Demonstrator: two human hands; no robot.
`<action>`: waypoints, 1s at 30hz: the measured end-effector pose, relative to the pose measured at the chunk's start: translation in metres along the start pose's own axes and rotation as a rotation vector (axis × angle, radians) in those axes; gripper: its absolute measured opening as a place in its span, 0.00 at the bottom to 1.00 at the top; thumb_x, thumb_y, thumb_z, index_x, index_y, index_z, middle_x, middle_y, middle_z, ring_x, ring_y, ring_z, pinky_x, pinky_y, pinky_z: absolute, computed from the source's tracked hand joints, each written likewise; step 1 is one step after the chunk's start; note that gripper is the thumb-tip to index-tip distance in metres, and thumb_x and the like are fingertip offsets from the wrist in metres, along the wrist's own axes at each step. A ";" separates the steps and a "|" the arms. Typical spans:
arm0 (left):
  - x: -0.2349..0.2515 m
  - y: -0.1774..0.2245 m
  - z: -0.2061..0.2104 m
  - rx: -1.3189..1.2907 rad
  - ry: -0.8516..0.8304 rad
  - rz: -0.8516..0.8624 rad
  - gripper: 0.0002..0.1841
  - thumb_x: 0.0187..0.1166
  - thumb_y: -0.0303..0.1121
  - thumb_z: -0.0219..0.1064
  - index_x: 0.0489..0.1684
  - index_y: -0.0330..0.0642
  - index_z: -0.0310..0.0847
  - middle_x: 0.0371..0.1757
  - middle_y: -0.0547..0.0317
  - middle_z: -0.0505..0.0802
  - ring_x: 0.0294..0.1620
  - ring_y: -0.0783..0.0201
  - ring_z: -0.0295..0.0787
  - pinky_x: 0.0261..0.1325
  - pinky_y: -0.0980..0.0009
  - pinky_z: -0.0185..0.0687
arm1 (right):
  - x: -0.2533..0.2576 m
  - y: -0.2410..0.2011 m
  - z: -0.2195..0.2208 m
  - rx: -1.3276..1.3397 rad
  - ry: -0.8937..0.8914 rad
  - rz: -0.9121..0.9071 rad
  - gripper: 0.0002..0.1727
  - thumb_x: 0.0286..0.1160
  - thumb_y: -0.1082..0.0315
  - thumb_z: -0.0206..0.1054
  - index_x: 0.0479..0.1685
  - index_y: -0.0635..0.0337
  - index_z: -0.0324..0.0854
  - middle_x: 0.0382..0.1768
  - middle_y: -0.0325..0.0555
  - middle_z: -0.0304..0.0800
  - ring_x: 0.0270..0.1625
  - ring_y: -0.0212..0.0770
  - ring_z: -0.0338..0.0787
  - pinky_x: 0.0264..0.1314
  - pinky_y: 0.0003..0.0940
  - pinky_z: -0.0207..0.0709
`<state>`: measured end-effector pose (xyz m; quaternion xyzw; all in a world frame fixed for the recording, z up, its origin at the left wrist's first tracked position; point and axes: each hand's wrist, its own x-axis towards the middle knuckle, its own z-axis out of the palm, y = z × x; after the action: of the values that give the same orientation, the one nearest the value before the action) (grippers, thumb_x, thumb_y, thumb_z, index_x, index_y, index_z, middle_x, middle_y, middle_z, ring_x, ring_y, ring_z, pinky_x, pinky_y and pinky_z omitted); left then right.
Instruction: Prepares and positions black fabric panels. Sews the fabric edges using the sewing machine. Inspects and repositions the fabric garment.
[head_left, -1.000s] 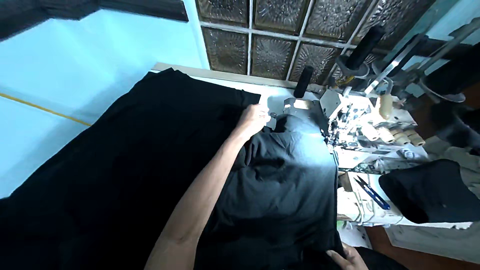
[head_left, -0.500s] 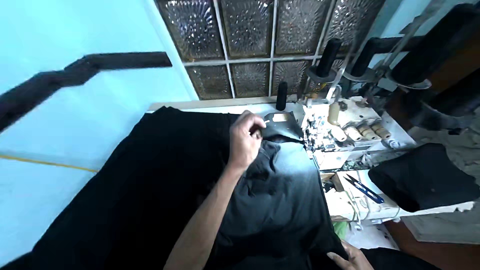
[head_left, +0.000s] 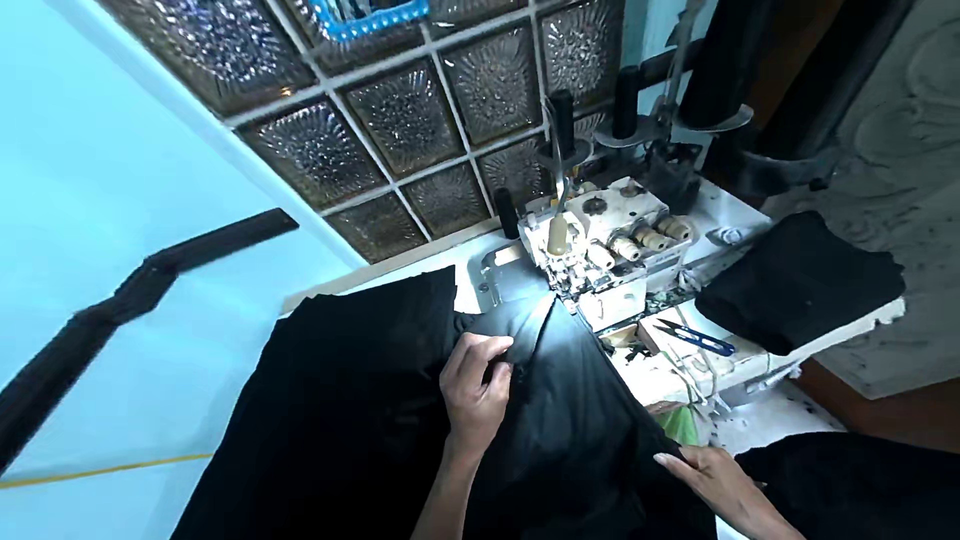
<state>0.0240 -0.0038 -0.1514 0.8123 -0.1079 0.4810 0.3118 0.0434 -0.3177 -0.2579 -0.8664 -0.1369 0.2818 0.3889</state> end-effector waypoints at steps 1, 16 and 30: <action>0.000 -0.001 -0.001 0.000 -0.030 0.017 0.05 0.74 0.22 0.65 0.39 0.34 0.87 0.38 0.56 0.88 0.47 0.77 0.84 0.58 0.86 0.77 | 0.001 0.002 0.001 0.015 0.020 0.009 0.26 0.82 0.53 0.68 0.23 0.70 0.83 0.21 0.54 0.81 0.31 0.50 0.82 0.41 0.55 0.72; -0.018 -0.005 -0.032 0.279 -0.321 -0.336 0.12 0.77 0.25 0.65 0.50 0.23 0.86 0.57 0.35 0.91 0.54 0.57 0.92 0.57 0.66 0.87 | -0.056 -0.042 -0.028 0.142 0.374 -0.652 0.07 0.70 0.64 0.71 0.36 0.57 0.90 0.34 0.38 0.91 0.40 0.25 0.88 0.47 0.16 0.81; -0.151 0.067 -0.039 0.115 -0.510 -0.582 0.09 0.71 0.22 0.65 0.38 0.27 0.92 0.44 0.47 0.96 0.45 0.74 0.93 0.54 0.84 0.85 | -0.023 -0.023 0.008 0.186 0.527 -0.305 0.13 0.74 0.57 0.70 0.38 0.57 0.93 0.40 0.46 0.87 0.42 0.33 0.85 0.45 0.26 0.78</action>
<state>-0.1129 -0.0514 -0.2395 0.9185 0.0803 0.1606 0.3524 0.0195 -0.3084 -0.2362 -0.8397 -0.1336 -0.0025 0.5264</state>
